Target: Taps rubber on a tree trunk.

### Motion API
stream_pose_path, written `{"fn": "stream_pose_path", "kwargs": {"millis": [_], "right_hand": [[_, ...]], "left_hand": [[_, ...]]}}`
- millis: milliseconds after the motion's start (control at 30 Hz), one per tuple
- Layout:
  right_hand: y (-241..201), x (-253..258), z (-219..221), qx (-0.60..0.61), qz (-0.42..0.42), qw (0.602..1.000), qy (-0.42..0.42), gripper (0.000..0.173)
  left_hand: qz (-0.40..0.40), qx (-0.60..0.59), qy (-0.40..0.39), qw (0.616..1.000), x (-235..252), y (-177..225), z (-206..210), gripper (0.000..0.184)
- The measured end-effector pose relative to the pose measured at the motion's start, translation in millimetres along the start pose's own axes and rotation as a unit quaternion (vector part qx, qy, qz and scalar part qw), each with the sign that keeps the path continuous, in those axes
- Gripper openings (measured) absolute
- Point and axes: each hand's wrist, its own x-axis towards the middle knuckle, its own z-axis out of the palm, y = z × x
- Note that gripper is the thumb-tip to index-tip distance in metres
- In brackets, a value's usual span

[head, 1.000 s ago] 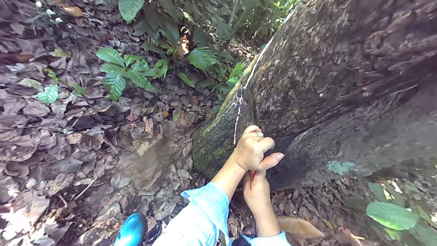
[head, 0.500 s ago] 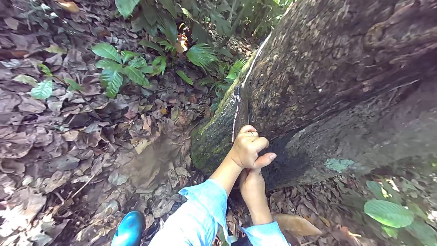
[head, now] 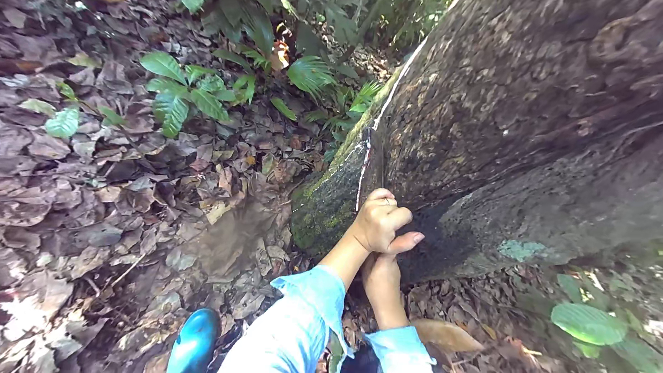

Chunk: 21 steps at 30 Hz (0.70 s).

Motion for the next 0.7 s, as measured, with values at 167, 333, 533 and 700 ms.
{"fn": "stream_pose_path", "kwargs": {"millis": [167, 333, 533, 700], "right_hand": [[10, -17, 9, 0.024, 0.003, 1.000, 0.008, 0.031], [8, -12, 13, 0.012, -0.015, 0.999, 0.028, 0.029], [2, -52, -14, 0.075, 0.066, 0.990, -0.098, 0.039], [34, -121, -23, 0.234, 0.049, 0.960, -0.143, 0.047]], "left_hand": [[0.008, 0.005, -0.014, 1.000, -16, 10, 0, 0.073], [0.008, 0.013, -0.017, 1.000, -14, 4, 1, 0.072], [-0.026, 0.057, -0.072, 0.995, -31, 41, -9, 0.052], [-0.268, -0.010, -0.539, 0.799, 39, 117, -50, 0.034]]}}
